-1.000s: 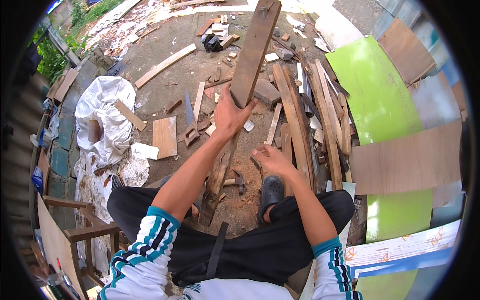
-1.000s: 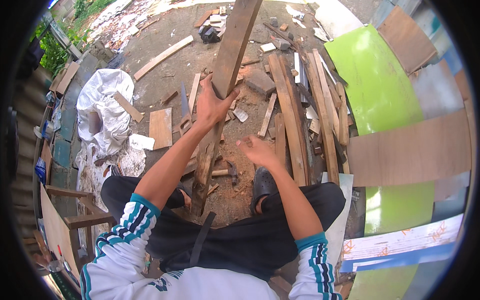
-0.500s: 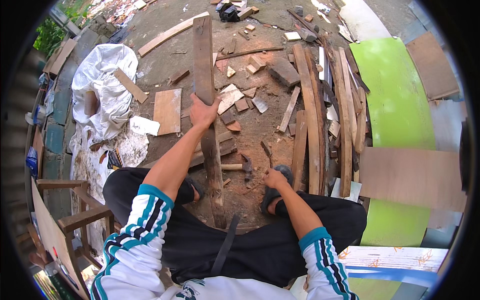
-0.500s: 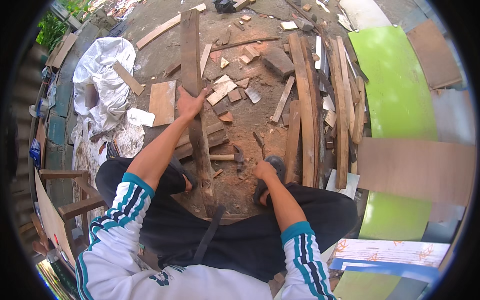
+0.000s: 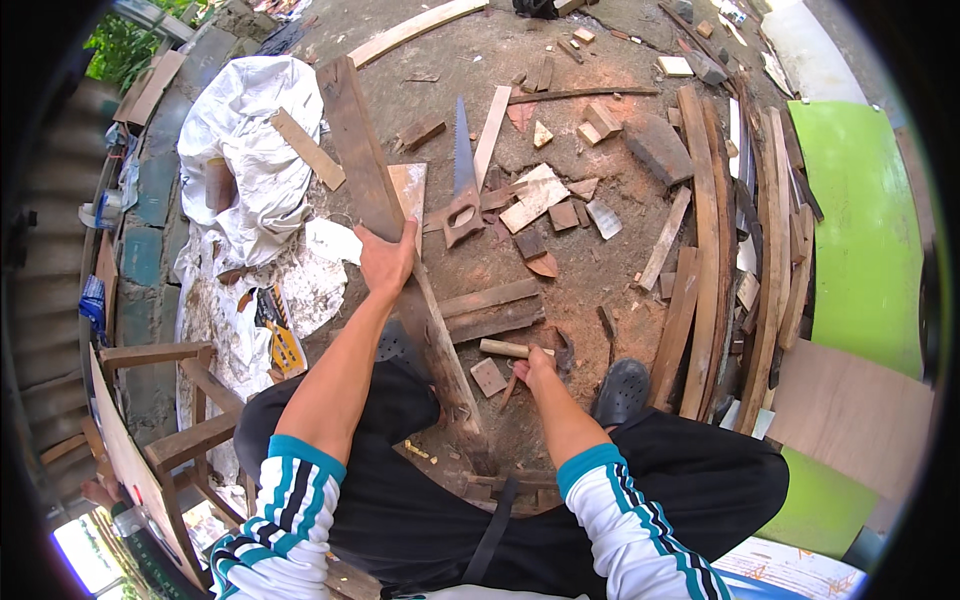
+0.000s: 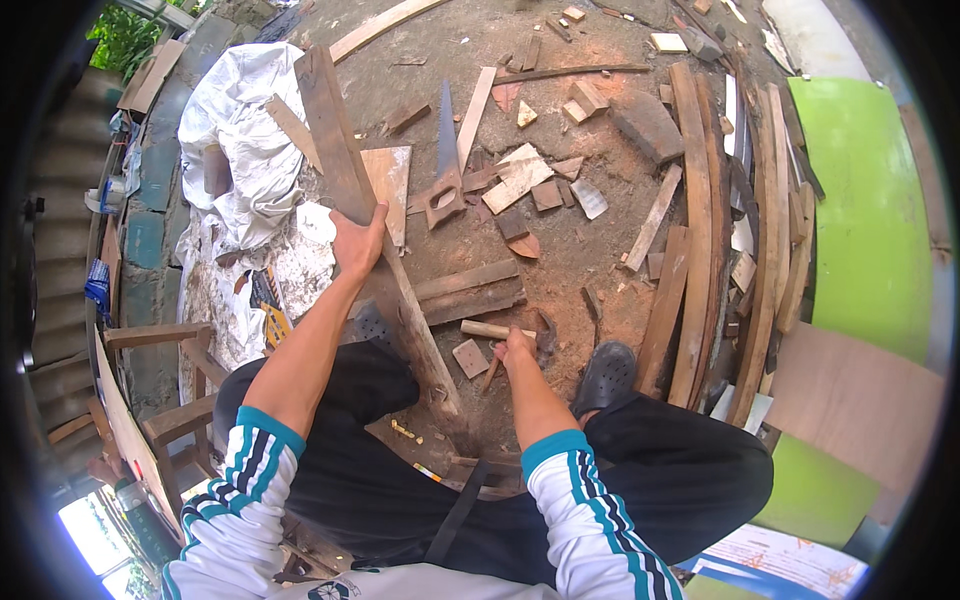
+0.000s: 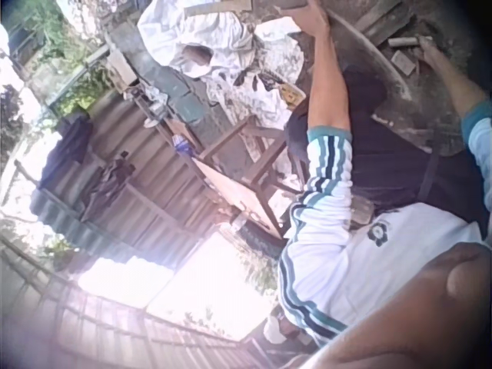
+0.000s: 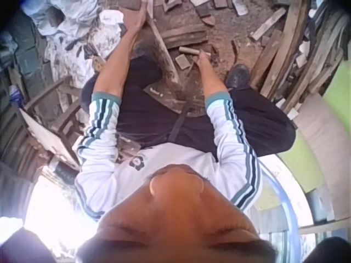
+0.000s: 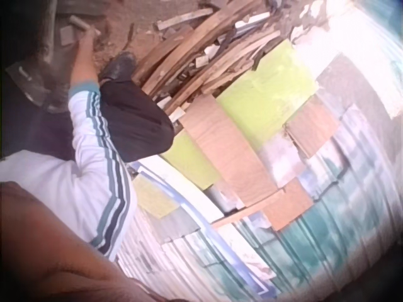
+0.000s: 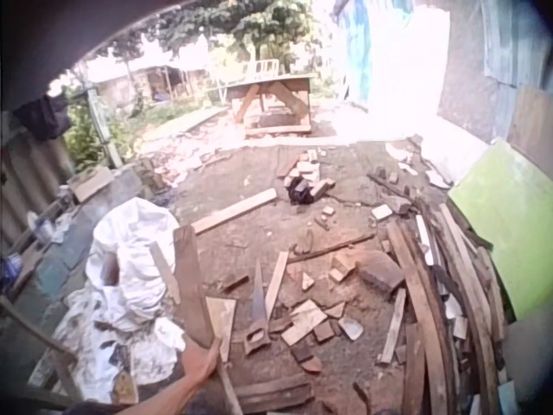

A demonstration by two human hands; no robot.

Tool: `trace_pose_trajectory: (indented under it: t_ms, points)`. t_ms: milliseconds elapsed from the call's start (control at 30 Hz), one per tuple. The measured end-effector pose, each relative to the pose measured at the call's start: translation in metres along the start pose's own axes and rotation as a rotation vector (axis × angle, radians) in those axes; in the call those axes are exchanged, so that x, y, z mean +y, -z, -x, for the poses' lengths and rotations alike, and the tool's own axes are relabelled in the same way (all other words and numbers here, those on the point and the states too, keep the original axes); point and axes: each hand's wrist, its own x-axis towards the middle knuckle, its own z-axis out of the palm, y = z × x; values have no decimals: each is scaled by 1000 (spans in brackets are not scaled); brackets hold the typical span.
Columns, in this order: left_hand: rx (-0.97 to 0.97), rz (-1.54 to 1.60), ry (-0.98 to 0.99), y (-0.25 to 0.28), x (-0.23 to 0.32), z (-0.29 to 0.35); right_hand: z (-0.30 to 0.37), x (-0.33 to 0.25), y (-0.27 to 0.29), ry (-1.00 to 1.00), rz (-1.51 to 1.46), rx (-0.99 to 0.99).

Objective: The person sits on the ground and repeatedly strikes a piece of wood with a hammer to break it into smaller pieces. The person picks up the wood, positions it, and hammers it multiple times.

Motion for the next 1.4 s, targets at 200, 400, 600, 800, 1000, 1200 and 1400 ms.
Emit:
trace_pose_trajectory:
  t_ms: [200, 400, 600, 800, 1000, 1200, 1400]
  points:
    - [-91, 53, -72, 13, 12, 13, 67, -40, 13, -20, -343, -28]
    - [-200, 108, -330, 45, 87, 72, 135, -88, 120, 130, -214, -320]
    - [-191, 227, -323, 57, 121, 115, 255, -116, 177, 555, -310, -670]
    - [-155, 303, -307, 41, 92, 122, 352, -113, 204, 907, -110, -741]
    - [-210, 291, -226, 30, 74, 108, 384, -106, 206, 1061, -8, -630]
    - [-189, 271, -92, 13, 54, 95, 381, -98, 182, 1039, 171, -366]
    - [-209, 352, -141, 0, 49, 81, 377, -98, 172, 1108, 130, -327]
